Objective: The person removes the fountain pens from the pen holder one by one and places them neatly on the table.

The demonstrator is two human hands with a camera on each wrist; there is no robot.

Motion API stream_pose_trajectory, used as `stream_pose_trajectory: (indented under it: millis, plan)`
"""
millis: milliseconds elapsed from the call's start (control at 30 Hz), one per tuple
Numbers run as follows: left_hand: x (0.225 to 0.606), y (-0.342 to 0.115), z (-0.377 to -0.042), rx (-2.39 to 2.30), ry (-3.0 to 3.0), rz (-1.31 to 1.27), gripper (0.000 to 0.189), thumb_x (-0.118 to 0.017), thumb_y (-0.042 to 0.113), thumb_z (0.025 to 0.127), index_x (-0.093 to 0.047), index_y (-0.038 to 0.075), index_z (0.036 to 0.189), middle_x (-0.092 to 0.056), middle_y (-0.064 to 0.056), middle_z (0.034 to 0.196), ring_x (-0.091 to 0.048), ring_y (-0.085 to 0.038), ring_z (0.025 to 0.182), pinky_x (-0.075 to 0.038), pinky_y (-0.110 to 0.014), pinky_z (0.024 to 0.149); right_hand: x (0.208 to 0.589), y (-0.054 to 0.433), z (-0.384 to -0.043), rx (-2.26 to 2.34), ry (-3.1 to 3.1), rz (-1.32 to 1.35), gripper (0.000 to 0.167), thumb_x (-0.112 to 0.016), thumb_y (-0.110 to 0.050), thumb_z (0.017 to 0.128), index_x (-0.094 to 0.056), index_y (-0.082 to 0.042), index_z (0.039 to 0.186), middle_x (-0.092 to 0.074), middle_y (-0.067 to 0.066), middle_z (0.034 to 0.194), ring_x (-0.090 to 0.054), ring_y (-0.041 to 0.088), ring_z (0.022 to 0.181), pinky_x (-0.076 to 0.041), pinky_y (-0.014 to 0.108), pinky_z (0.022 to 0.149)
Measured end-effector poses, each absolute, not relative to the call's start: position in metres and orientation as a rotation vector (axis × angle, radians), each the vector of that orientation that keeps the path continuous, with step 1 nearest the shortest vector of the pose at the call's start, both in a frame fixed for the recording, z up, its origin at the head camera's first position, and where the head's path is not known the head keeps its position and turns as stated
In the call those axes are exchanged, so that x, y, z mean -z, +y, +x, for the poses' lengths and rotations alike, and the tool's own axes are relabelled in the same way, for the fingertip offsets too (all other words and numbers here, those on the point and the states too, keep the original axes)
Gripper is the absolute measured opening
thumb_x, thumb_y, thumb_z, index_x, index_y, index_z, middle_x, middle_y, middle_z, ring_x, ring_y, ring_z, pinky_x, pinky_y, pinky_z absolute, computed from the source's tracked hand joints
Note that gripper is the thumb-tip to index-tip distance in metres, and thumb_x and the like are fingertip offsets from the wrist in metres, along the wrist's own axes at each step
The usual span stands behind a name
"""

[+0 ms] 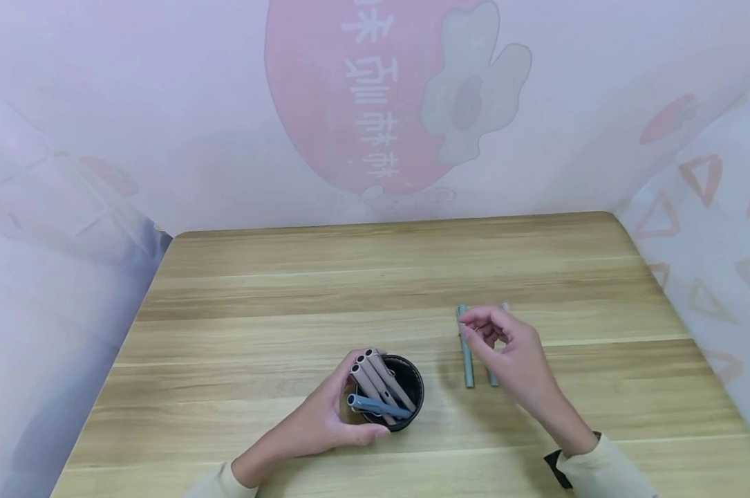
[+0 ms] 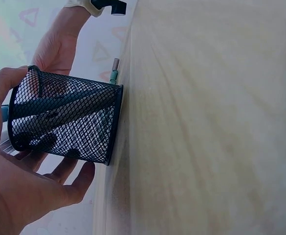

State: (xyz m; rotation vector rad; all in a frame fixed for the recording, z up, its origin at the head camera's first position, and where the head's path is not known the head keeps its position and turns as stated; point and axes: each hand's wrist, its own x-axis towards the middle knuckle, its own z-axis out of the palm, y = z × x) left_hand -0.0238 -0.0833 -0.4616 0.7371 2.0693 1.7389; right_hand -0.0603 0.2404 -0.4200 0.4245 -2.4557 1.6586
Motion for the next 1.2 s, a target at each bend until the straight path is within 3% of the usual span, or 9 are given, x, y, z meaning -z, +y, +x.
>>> stream_pose_trajectory:
  millis: [133,300,667,867,1200]
  plan:
    - [0.461,-0.083,-0.024,-1.742,2.071,0.744,0.088,-0.094,0.029,0.089,-0.041,0.032,0.159,-0.063,0.002,0.144,-0.061,-0.02,0.124,-0.049,-0.036,0.11,0.418,0.235,-0.059,-1.653,-2.43,0.505,0.023,-0.075,0.007,0.099,-0.077,-0.01,0.113,-0.071,0.004,0.092,-0.062,0.016,0.08,-0.05,0.022,0.067]
    - [0.461,-0.083,-0.024,-1.736,2.079,0.726,0.087,-0.094,0.03,0.089,-0.041,0.034,0.159,-0.064,0.007,0.141,-0.062,-0.02,0.121,-0.05,-0.035,0.109,0.415,0.226,-0.059,-1.637,-2.411,0.643,0.028,-0.076,0.01,0.096,-0.077,-0.013,0.112,-0.071,-0.001,0.088,-0.061,0.014,0.077,-0.05,0.023,0.066]
    - [0.463,-0.083,-0.025,-1.724,2.104,0.754,0.088,-0.095,0.03,0.088,-0.041,0.031,0.158,-0.063,0.008,0.14,-0.062,-0.019,0.123,-0.051,-0.036,0.108,0.417,0.21,-0.057,-1.573,-2.429,0.824,0.037,-0.082,0.007,0.092,-0.074,-0.02,0.116,-0.071,-0.013,0.09,-0.061,0.01,0.076,-0.053,0.022,0.065]
    - [0.461,-0.082,-0.025,-1.717,2.089,0.75,0.089,-0.095,0.029,0.088,-0.041,0.032,0.159,-0.063,0.005,0.141,-0.062,-0.02,0.123,-0.051,-0.037,0.108,0.422,0.202,-0.055,-1.603,-2.404,0.91,0.04,-0.083,0.008,0.091,-0.072,-0.016,0.12,-0.072,-0.008,0.096,-0.061,0.01,0.076,-0.053,0.023,0.064]
    - [0.464,-0.081,-0.026,-1.766,2.084,0.828,0.087,-0.094,0.026,0.09,-0.042,0.026,0.159,-0.063,-0.001,0.144,-0.064,-0.021,0.122,-0.053,-0.037,0.105,0.421,0.185,-0.048,-1.594,-2.345,1.11,0.029,-0.083,0.006,0.091,-0.078,-0.017,0.109,-0.071,-0.012,0.096,-0.062,0.008,0.081,-0.053,0.028,0.065]
